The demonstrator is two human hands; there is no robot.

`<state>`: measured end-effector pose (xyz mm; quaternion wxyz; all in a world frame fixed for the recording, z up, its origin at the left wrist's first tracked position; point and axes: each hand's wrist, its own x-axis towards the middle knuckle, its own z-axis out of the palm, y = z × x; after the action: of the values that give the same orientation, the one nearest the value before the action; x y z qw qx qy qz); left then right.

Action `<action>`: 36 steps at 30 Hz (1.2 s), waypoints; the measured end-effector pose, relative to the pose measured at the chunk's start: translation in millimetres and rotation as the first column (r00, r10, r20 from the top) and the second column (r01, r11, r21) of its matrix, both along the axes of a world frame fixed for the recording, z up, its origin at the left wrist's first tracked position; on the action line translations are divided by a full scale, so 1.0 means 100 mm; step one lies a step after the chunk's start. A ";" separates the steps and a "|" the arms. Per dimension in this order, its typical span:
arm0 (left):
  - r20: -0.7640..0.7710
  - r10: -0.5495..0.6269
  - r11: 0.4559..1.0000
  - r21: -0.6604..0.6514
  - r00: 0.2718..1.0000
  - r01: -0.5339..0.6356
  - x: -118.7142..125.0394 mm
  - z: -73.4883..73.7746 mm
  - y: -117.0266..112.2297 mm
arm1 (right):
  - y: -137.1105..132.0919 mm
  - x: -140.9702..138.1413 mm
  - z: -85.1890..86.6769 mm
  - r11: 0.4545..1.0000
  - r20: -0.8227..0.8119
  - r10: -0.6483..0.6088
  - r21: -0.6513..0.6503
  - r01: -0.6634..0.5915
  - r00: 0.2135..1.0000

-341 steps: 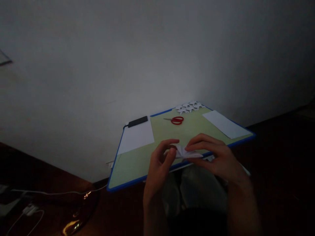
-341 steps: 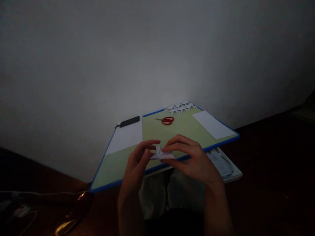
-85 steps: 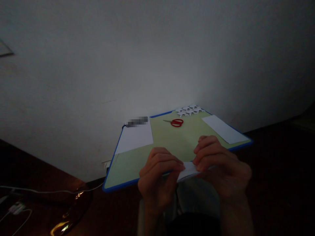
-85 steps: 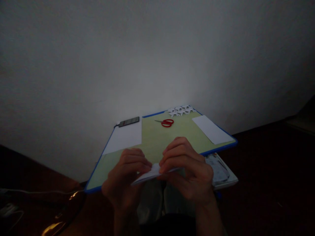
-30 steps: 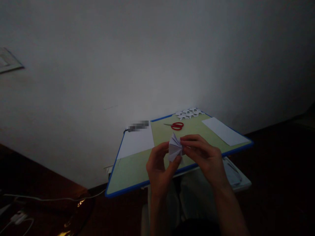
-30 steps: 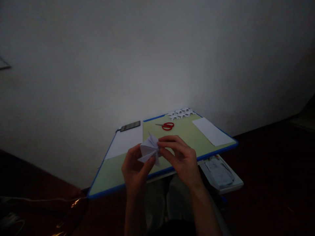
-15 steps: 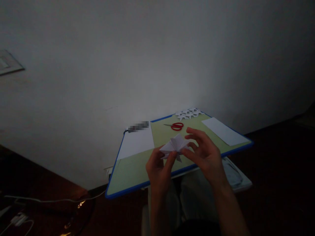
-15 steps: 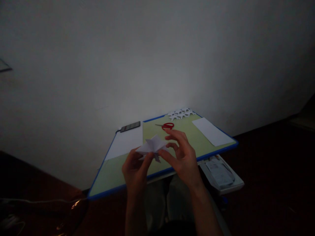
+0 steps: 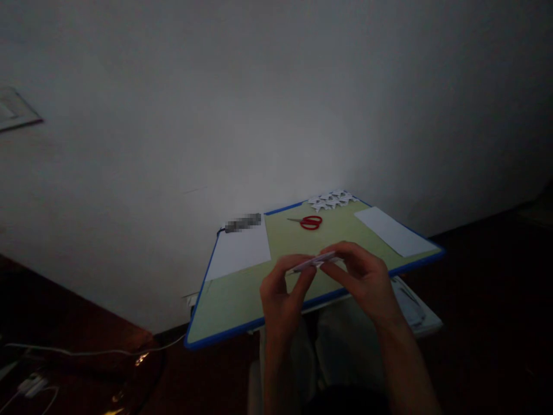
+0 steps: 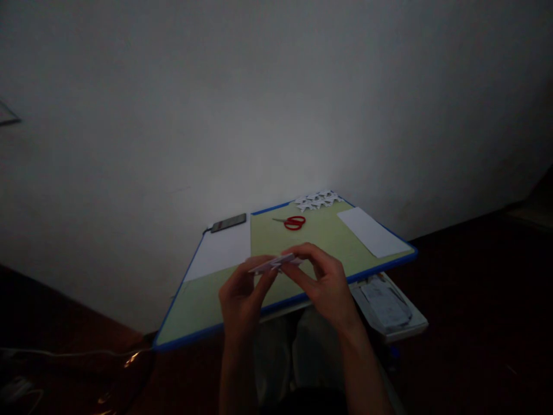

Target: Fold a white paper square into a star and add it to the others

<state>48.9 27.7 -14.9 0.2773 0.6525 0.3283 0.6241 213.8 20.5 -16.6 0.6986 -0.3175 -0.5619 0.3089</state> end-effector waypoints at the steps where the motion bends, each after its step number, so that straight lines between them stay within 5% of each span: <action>1: -0.034 0.033 0.998 0.054 0.999 -0.031 -0.01 -0.01 0.02 | 0.02 0.01 -0.01 0.999 0.037 -0.009 0.041 0.008 0.999; 8: -0.325 0.268 0.956 0.209 0.907 -0.207 -0.25 -0.13 0.24 | 0.30 0.11 -0.20 0.962 0.372 -0.212 0.244 0.125 0.904; 13: -0.517 0.181 0.976 0.201 0.837 -0.087 -0.46 -0.24 0.25 | 0.45 0.18 -0.46 0.968 0.617 -0.220 0.231 0.093 0.756; 18: -0.692 0.087 0.987 0.158 0.717 0.033 -0.51 -0.37 0.27 | 0.36 0.16 -0.63 0.978 0.697 -0.201 0.188 0.095 0.689; 24: -0.826 0.082 0.981 0.165 0.558 0.099 -0.51 -0.40 0.30 | 0.27 0.16 -0.58 0.980 0.831 -0.187 0.194 0.041 0.524; 30: -0.865 0.140 0.961 0.235 0.481 0.143 -0.45 -0.37 0.30 | 0.24 0.17 -0.50 0.977 0.929 -0.193 0.212 -0.027 0.314; 36: -0.886 0.144 0.966 0.223 0.440 0.133 -0.41 -0.38 0.24 | 0.17 0.13 -0.46 0.975 0.954 -0.197 0.215 -0.058 0.225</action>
<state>7.6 51.9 -52.8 -0.0287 0.9125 0.3425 0.2219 226.4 37.1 -62.3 0.2395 -0.3916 -0.8872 -0.0464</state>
